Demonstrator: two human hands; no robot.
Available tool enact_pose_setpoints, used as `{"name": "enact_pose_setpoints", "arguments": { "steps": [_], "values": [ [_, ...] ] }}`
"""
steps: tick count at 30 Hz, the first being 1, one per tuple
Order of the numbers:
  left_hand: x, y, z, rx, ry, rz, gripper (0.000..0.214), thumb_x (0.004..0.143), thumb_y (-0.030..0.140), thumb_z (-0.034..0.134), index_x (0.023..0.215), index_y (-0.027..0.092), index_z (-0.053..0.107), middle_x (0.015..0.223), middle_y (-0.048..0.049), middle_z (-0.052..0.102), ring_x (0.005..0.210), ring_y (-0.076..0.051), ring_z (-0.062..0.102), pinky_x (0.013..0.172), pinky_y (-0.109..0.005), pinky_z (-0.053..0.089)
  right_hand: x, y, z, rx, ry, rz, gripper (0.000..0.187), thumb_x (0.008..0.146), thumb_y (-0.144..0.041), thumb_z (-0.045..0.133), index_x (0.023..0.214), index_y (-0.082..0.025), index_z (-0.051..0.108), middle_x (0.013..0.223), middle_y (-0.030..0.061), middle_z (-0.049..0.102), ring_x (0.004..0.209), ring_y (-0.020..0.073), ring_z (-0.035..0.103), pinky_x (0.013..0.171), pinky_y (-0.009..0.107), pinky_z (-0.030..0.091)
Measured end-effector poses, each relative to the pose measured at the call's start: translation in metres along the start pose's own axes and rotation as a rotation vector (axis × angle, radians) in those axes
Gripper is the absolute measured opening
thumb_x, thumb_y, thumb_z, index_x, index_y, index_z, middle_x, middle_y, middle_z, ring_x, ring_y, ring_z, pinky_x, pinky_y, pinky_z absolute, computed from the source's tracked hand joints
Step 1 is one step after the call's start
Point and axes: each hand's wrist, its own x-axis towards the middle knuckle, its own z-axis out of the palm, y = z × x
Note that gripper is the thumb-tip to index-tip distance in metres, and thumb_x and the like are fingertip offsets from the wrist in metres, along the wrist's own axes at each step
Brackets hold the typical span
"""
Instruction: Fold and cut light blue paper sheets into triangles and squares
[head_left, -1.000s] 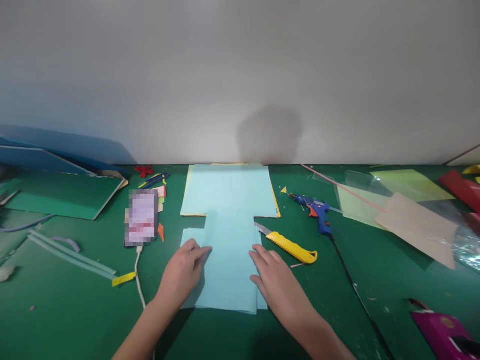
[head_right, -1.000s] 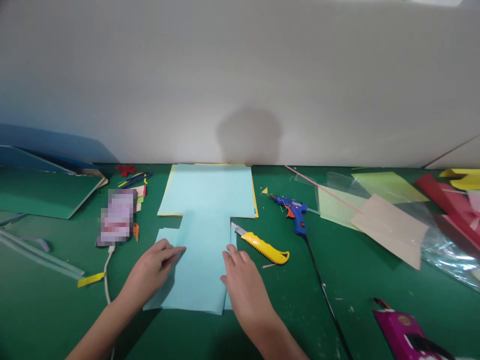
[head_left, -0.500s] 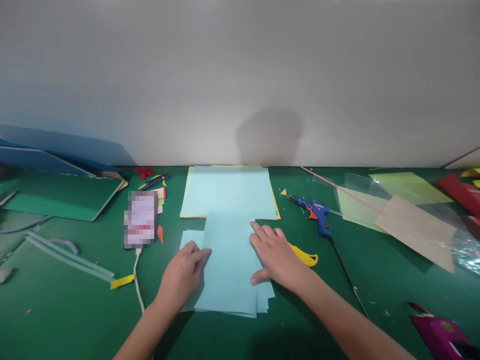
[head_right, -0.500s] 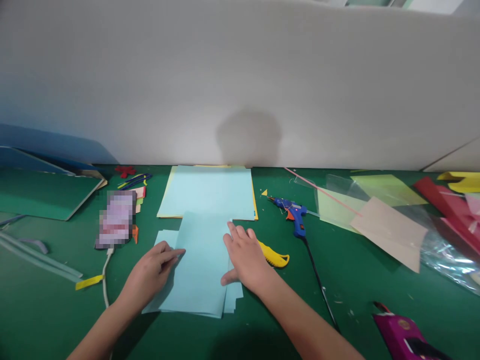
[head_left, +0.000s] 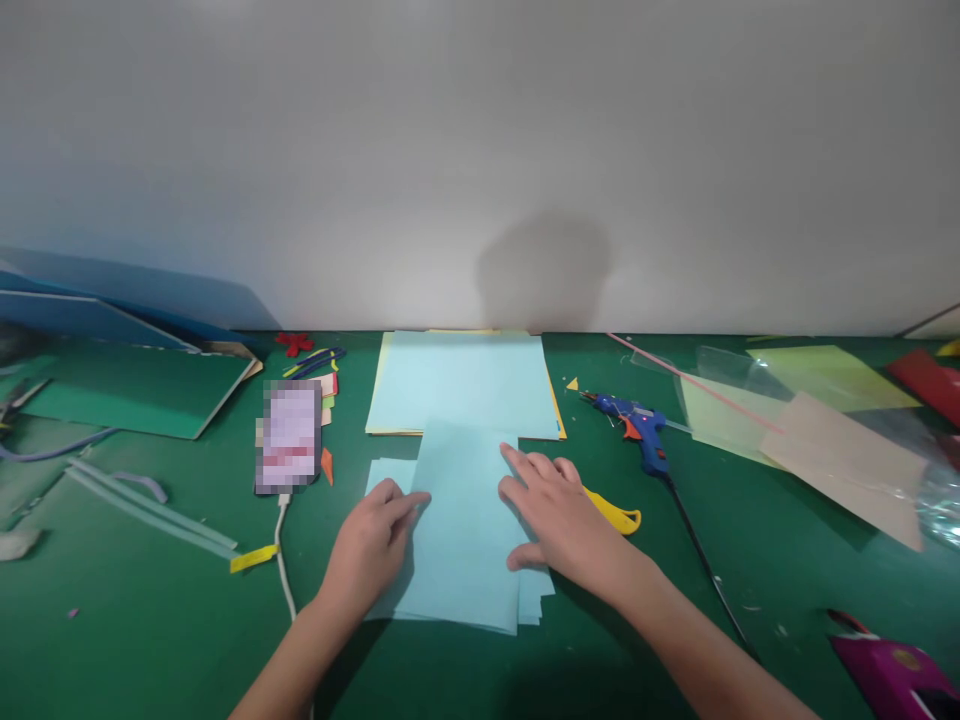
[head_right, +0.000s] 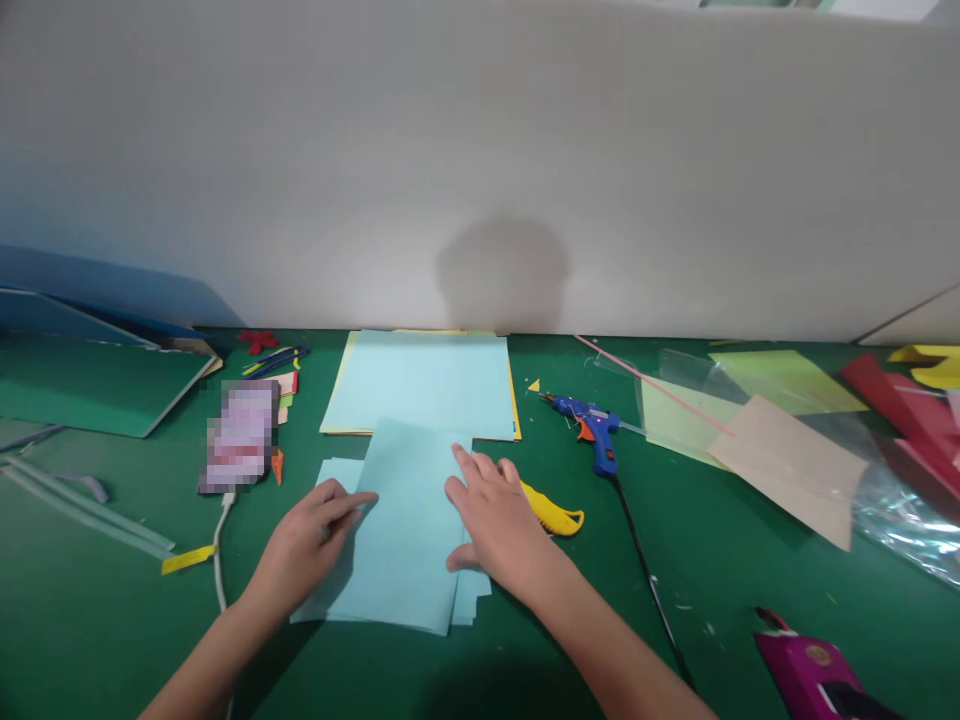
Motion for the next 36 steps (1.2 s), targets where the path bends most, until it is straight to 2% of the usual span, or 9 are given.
{"name": "enact_pose_setpoints", "arguments": {
  "steps": [3,6,10,14,19,24,29,36],
  "values": [
    [0.002,-0.001,-0.004,-0.038,0.115,0.009,0.038,0.088,0.027,0.037,0.098,0.021,0.073,0.068,-0.0014,0.049,0.061,-0.015,0.052,0.06,-0.025,0.045,-0.002,-0.003,-0.004,0.059,0.138,-0.022,0.039,0.066,-0.039,0.08,0.094,-0.021,0.062,0.136,0.0129,0.051,0.111,0.0309,0.051,0.085,0.044,0.041],
    [0.006,-0.006,-0.008,-0.031,0.139,-0.024,0.037,0.084,0.022,0.038,0.095,0.019,0.074,0.069,-0.0017,0.048,0.062,-0.015,0.053,0.06,-0.025,0.045,0.005,-0.006,-0.006,0.125,0.215,0.019,0.019,0.078,-0.025,0.072,0.094,-0.02,0.062,0.119,0.0086,0.062,0.105,0.0259,0.054,0.083,0.039,0.04],
    [0.009,-0.014,-0.011,-0.014,0.097,-0.137,0.034,0.083,0.028,0.043,0.092,0.02,0.074,0.068,-0.0013,0.049,0.061,-0.015,0.053,0.059,-0.026,0.045,0.02,-0.011,-0.002,0.161,0.12,-0.008,0.005,0.081,-0.016,0.068,0.08,-0.018,0.064,0.089,0.0034,0.067,0.091,0.0217,0.057,0.073,0.032,0.04],
    [0.01,-0.017,-0.013,-0.014,0.036,-0.215,0.033,0.081,0.03,0.045,0.092,0.018,0.074,0.072,-0.003,0.055,0.066,-0.018,0.057,0.063,-0.028,0.047,0.024,-0.013,0.008,0.13,0.073,-0.049,0.008,0.079,-0.017,0.07,0.073,-0.017,0.064,0.082,0.0024,0.066,0.086,0.0207,0.057,0.074,0.033,0.041],
    [0.013,-0.016,-0.018,-0.034,-0.018,-0.233,0.03,0.08,0.031,0.048,0.091,0.021,0.074,0.075,-0.0026,0.06,0.07,-0.018,0.06,0.063,-0.028,0.047,0.014,-0.013,0.014,0.148,0.125,-0.057,0.012,0.075,-0.023,0.075,0.08,-0.019,0.065,0.088,0.0015,0.067,0.087,0.0211,0.058,0.076,0.035,0.042],
    [0.015,-0.017,-0.019,-0.059,-0.024,-0.245,0.029,0.079,0.03,0.049,0.089,0.02,0.075,0.076,-0.0031,0.062,0.069,-0.018,0.062,0.065,-0.029,0.048,-0.003,-0.015,0.019,0.173,0.091,-0.022,0.041,0.066,-0.03,0.082,0.101,-0.02,0.064,0.115,0.006,0.065,0.104,0.0257,0.058,0.082,0.038,0.045],
    [0.015,-0.017,-0.022,-0.08,-0.02,-0.248,0.029,0.077,0.033,0.051,0.089,0.022,0.075,0.077,-0.0028,0.065,0.067,-0.018,0.061,0.063,-0.028,0.048,-0.019,-0.017,0.022,0.215,0.04,0.005,0.053,0.074,-0.034,0.075,0.123,-0.024,0.056,0.137,0.0092,0.052,0.118,0.0285,0.05,0.09,0.044,0.043],
    [0.014,-0.022,-0.024,-0.162,-0.016,-0.272,0.034,0.074,0.043,0.054,0.09,0.022,0.075,0.08,-0.0034,0.067,0.069,-0.019,0.061,0.063,-0.027,0.047,-0.024,-0.017,0.026,0.293,-0.005,0.06,0.052,0.081,-0.036,0.067,0.13,-0.027,0.053,0.142,0.0063,0.047,0.118,0.0283,0.049,0.092,0.045,0.041]
  ]
}}
